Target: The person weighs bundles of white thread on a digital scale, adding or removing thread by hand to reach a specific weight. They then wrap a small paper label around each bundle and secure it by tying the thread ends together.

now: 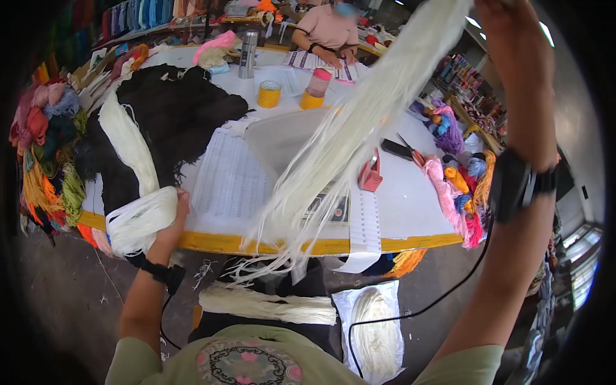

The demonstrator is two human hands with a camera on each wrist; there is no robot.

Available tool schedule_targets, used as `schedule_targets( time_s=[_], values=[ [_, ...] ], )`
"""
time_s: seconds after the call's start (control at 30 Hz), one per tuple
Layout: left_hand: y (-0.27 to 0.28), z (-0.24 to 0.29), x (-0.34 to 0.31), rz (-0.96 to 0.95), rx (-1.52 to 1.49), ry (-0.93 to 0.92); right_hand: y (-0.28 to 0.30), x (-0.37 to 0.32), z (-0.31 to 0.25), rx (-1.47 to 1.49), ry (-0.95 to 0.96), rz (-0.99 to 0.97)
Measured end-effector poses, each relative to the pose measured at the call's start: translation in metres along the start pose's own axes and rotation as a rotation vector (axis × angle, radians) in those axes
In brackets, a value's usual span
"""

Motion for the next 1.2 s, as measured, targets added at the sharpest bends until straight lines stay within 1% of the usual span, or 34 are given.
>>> schedule_targets(
  time_s=[0.03,0.1,0.17,0.23,0.3,0.33,0.37,0.4,0.43,0.5,0.53,0.57,0.63,0.7,0.73,0.8,0.83,0.93,0.97,1.03,1.13,1.2],
  values=[
    [0.000,0.004,0.001,-0.003,-0.004,-0.007,-0.011,0.019,0.002,-0.118,0.035,0.016],
    [0.003,0.009,-0.003,-0.052,-0.096,0.091,0.027,0.051,0.021,1.342,-0.180,0.370],
    [0.002,0.007,-0.001,-0.062,-0.050,0.075,0.026,0.075,0.011,2.797,-0.427,0.721],
    [0.001,0.006,0.000,-0.072,-0.010,0.061,0.022,0.080,-0.016,2.896,-0.387,0.692],
    [0.001,0.007,-0.002,-0.050,-0.067,0.058,0.043,0.073,-0.072,3.011,-0.343,0.510],
    [0.001,0.007,-0.003,-0.046,-0.078,0.061,0.065,0.057,-0.102,2.906,-0.265,0.166],
    [0.001,0.009,-0.002,-0.055,-0.053,0.054,0.088,0.040,-0.133,2.724,-0.139,-0.151],
    [0.001,0.010,-0.002,-0.066,-0.025,0.046,0.112,0.021,-0.163,2.515,0.021,-0.397],
    [0.002,0.010,-0.002,-0.062,-0.030,0.048,0.130,-0.003,-0.202,2.307,0.155,-0.695],
    [0.002,0.009,-0.002,-0.062,-0.009,0.031,0.182,-0.051,-0.233,2.042,0.212,-0.779],
    [0.002,0.008,-0.002,-0.060,-0.014,0.031,0.198,-0.078,-0.243,2.013,0.264,-0.488],
    [0.001,0.006,-0.002,-0.052,-0.033,0.033,0.212,-0.097,-0.241,2.047,0.237,-0.441],
    [0.000,0.004,-0.002,-0.040,-0.059,0.037,0.229,-0.127,-0.237,2.012,0.243,-0.446],
    [0.000,0.005,-0.003,-0.048,-0.056,0.031,0.241,-0.145,-0.223,2.054,0.053,-0.334],
    [-0.001,0.005,-0.002,-0.055,-0.055,0.031,0.246,-0.151,-0.219,2.055,0.050,-0.341],
    [-0.002,0.005,-0.003,-0.041,-0.097,0.009,0.247,-0.164,-0.214,2.086,-0.036,-0.468],
    [-0.002,0.004,-0.003,-0.047,-0.095,0.011,0.248,-0.168,-0.214,2.087,-0.039,-0.475],
    [-0.002,0.005,-0.003,-0.044,-0.079,-0.005,0.244,-0.176,-0.208,2.068,-0.128,-0.479],
    [-0.001,0.008,-0.003,-0.040,-0.063,-0.008,0.245,-0.177,-0.209,2.072,-0.121,-0.477],
    [-0.001,0.009,-0.004,-0.031,-0.045,-0.006,0.243,-0.178,-0.212,2.150,-0.184,-0.490],
    [-0.001,0.007,-0.004,-0.019,-0.048,-0.011,0.244,-0.178,-0.216,2.149,-0.177,-0.502],
    [-0.001,0.009,-0.005,-0.009,-0.033,-0.049,0.245,-0.175,-0.216,2.126,-0.172,-0.490]
  ],
)
Point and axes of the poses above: each hand's wrist, its own x-axis towards the middle knuckle, its own y-axis out of the back of the hand, z = x × y, the point moved 5 cm from there along x, towards the middle knuckle, and after that the axes turned 13 degrees about -z, right-handed, at the moved point
